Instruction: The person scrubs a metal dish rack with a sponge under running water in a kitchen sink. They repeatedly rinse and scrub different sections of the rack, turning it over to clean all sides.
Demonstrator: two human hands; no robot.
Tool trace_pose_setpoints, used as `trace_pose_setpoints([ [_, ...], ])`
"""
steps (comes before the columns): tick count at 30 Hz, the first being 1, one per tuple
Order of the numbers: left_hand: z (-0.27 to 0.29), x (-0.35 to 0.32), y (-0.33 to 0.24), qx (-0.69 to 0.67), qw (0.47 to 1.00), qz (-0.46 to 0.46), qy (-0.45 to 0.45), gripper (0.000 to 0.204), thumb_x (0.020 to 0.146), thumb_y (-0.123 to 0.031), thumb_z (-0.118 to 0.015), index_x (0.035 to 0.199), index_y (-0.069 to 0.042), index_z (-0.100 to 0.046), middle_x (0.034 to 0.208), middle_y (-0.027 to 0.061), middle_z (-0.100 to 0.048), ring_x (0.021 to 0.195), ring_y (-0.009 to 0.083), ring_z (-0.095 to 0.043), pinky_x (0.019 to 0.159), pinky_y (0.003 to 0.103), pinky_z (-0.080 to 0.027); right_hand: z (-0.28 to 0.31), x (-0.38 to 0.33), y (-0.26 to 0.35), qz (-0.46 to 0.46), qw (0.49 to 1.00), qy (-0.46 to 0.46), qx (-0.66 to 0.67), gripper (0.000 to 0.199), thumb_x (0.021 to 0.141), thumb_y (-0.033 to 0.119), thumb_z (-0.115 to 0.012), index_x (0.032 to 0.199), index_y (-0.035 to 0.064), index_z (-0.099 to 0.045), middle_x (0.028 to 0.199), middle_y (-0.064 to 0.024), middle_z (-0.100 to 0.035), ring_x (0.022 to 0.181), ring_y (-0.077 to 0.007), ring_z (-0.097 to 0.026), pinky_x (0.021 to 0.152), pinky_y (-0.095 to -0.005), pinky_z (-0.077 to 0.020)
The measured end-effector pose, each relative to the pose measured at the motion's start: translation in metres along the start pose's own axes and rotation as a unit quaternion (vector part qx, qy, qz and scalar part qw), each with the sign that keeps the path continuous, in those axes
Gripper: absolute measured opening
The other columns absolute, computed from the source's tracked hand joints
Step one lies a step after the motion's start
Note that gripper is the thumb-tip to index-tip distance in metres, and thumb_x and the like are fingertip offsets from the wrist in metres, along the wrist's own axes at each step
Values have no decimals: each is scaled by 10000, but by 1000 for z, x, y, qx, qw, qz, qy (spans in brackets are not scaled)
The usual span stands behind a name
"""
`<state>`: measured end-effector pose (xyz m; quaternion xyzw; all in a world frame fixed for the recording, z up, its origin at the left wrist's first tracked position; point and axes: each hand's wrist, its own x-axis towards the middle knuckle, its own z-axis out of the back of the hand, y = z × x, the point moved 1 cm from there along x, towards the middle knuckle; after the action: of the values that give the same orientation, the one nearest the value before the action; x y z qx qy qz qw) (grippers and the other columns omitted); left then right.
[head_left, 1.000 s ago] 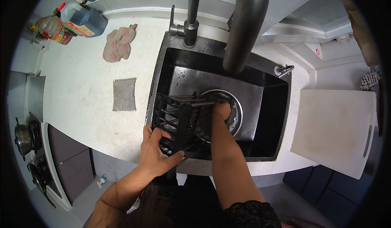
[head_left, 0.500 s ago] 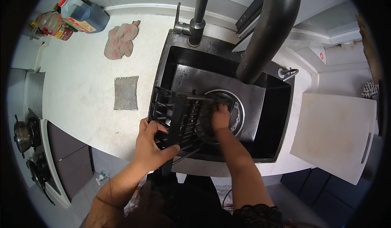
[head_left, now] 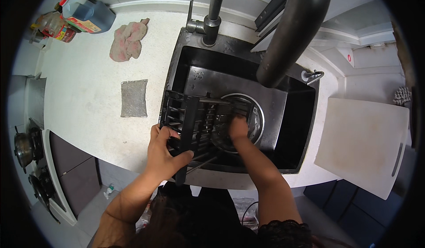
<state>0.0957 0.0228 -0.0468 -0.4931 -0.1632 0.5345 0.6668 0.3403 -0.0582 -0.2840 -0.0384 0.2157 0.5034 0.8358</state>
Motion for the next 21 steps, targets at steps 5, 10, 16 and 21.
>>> trace_pose_setpoints([
  [5, 2, -4, -2, 13, 1000, 10, 10, 391, 572, -161, -764, 867, -53, -531, 940, 130, -428, 863, 251, -471, 744, 329, -419, 11, -22, 2, 78, 987, 106, -91, 168, 756, 90, -565, 852, 33, -691, 978, -164, -648, 942, -332, -625, 751, -391, -551],
  [10, 1, -6, 2, 6, 1000, -5, 9, 394, 570, -166, -761, 868, -54, -528, 938, 125, -426, 865, 245, -466, 741, 331, -417, 14, 2, -9, 85, 994, 6, -69, 158, 742, 65, -575, 831, 24, -699, 1176, -185, -565, 1115, -342, -512, 787, -382, -534],
  [16, 4, -2, 15, -22, 999, 26, -3, 402, 558, -157, -761, 866, -47, -527, 938, 114, -434, 859, 236, -465, 737, 314, -414, 15, -8, 2, -49, 981, -12, 188, 244, 742, 44, -571, 956, 52, -686, 1022, -196, -608, 991, -353, -565, 812, -403, -505],
  [21, 5, 1, 23, -35, 999, 7, -7, 402, 562, -152, -760, 871, -43, -528, 925, 92, -429, 841, 206, -460, 722, 287, -407, 9, -8, 34, 127, 929, -180, 299, 314, 698, 13, -620, 1007, 57, -660, 888, -194, -633, 939, -383, -581, 858, -437, -476],
])
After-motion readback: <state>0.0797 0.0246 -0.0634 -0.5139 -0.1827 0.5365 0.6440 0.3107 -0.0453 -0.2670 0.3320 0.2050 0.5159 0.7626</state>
